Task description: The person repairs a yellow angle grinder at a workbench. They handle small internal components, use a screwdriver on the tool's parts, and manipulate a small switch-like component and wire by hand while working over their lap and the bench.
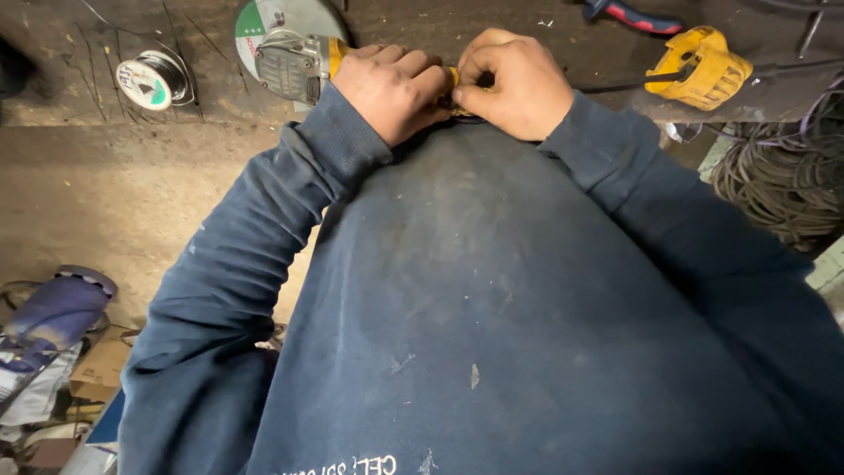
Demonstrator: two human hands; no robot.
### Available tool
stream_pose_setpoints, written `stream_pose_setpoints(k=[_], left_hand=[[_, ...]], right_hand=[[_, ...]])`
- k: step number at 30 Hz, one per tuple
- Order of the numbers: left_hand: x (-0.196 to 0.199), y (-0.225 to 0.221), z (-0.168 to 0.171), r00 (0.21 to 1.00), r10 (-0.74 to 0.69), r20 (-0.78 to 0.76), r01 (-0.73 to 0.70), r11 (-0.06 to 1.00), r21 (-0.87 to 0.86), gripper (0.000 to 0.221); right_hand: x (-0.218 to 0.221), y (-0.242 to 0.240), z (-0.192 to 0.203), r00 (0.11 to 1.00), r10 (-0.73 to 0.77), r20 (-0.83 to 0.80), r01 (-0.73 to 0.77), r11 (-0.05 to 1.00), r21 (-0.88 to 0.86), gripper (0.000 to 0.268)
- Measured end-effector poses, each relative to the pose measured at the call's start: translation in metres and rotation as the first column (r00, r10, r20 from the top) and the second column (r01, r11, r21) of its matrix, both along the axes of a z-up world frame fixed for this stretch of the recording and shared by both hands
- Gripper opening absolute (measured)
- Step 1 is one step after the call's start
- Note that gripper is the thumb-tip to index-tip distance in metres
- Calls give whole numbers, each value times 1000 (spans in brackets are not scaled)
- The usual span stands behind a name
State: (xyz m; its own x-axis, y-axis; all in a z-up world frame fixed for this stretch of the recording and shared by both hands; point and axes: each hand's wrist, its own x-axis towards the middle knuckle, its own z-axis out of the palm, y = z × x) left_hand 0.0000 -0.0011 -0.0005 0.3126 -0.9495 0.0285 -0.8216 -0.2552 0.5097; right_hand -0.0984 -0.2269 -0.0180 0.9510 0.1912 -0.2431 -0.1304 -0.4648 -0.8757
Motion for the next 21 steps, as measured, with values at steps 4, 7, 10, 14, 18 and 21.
stream_pose_setpoints(k=[4, 7, 10, 14, 18, 21], left_hand=[[-2, 1, -2, 1000, 9, 2, -9, 1000, -16, 33], [0, 2, -1, 1000, 20, 5, -19, 999, -26, 33], [-2, 1, -3, 1000, 17, 16, -16, 999, -33, 32], [-3, 3, -7, 999, 13, 31, -12, 1000, -26, 28], [-3, 2, -5, 999, 15, 38, -14, 999, -34, 29], [-4, 3, -7, 999, 19, 36, -17, 999, -48, 29]], right_hand=[[1, 3, 3, 1000, 7, 6, -7, 999, -35, 15], [2, 6, 4, 1000, 4, 27, -3, 998, -55, 15], [-2, 7, 5, 999, -6, 37, 9, 997, -75, 15], [-3, 11, 8, 998, -2, 56, 9, 993, -120, 14], [-5, 14, 12, 997, -6, 72, 16, 988, -151, 13], [-6, 17, 12, 997, -16, 71, 27, 986, -165, 13]])
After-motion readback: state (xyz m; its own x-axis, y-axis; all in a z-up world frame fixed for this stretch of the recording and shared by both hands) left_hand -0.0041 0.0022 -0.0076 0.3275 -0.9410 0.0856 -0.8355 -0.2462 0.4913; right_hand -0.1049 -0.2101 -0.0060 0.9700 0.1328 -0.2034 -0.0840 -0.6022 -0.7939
